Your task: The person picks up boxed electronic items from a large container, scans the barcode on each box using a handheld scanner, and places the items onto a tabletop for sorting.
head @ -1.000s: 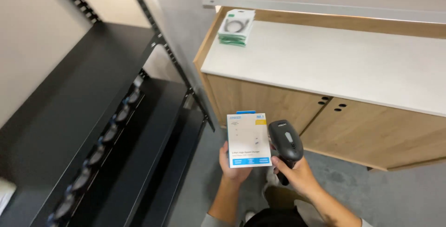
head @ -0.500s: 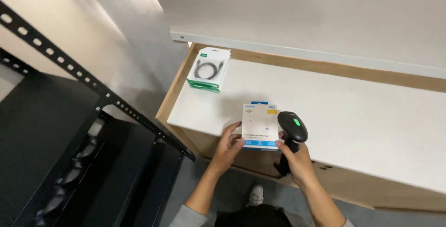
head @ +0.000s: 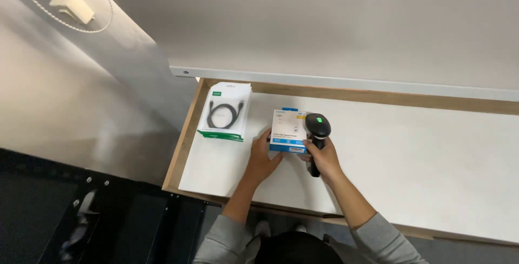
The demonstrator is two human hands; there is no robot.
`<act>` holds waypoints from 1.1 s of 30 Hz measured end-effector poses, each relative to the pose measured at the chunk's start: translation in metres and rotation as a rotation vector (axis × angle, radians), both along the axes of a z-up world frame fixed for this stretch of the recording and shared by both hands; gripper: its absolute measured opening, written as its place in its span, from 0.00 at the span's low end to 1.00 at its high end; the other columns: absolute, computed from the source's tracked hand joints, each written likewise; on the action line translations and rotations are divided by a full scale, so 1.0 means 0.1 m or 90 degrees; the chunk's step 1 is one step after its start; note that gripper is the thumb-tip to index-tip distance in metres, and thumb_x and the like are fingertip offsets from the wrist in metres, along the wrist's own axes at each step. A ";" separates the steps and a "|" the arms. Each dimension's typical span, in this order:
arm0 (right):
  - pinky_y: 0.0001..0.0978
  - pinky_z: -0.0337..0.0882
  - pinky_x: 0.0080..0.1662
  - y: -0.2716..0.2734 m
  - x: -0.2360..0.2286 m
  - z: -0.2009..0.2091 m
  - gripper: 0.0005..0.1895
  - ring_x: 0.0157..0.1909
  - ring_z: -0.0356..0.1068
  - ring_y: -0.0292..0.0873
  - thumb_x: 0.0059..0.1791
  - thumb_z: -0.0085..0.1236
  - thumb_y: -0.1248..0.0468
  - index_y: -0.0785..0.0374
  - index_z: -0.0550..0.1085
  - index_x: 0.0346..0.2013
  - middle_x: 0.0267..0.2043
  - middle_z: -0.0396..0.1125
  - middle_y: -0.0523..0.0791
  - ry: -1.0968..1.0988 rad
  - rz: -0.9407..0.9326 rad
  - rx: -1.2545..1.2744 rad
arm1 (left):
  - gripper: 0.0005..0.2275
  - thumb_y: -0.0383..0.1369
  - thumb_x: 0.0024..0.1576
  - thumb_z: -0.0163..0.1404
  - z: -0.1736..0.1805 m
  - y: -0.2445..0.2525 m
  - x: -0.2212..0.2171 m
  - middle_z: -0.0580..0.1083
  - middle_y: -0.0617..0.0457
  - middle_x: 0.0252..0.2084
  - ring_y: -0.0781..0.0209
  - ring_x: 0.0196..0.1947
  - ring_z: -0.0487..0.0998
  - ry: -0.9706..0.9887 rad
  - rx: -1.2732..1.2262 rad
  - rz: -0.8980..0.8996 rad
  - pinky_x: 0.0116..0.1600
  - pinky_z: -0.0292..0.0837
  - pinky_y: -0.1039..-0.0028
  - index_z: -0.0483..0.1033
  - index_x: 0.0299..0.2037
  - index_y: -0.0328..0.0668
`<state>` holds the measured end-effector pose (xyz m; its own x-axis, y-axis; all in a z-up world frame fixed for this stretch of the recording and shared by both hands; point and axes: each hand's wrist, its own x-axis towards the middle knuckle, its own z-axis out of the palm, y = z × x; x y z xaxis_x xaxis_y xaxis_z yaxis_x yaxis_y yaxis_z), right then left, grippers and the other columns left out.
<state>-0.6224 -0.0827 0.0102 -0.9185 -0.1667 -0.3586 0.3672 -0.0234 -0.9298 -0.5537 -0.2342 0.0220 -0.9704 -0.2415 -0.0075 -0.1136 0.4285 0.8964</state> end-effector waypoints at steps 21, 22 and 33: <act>0.43 0.69 0.48 -0.32 -0.60 -0.07 0.23 0.47 0.67 0.51 0.40 0.53 0.70 0.68 0.60 0.48 0.49 0.64 0.57 -0.123 -0.068 -0.121 | 0.29 0.21 0.46 0.50 -0.29 -0.44 -0.62 0.63 0.35 0.52 0.44 0.56 0.62 0.034 0.039 -0.013 0.60 0.57 0.59 0.51 0.58 0.24; 0.42 0.69 0.47 -0.32 -0.60 -0.06 0.23 0.47 0.68 0.51 0.40 0.53 0.70 0.67 0.60 0.48 0.49 0.64 0.56 -0.127 -0.077 -0.132 | 0.28 0.20 0.46 0.50 -0.31 -0.45 -0.63 0.63 0.36 0.51 0.44 0.55 0.63 0.055 0.033 -0.013 0.59 0.59 0.58 0.52 0.58 0.25; 0.49 0.67 0.49 -0.30 -0.70 -0.12 0.22 0.48 0.67 0.55 0.40 0.51 0.69 0.66 0.59 0.48 0.48 0.64 0.57 -0.166 -0.102 -0.191 | 0.23 0.20 0.48 0.49 -0.22 -0.44 -0.65 0.66 0.37 0.47 0.46 0.51 0.67 0.077 0.022 -0.001 0.55 0.63 0.59 0.57 0.55 0.27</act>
<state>-0.6926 -0.1123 -0.0015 -0.8265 -0.1605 -0.5396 0.5585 -0.3543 -0.7500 -0.6188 -0.2778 0.0005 -0.9649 -0.2419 0.1019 -0.0027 0.3972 0.9177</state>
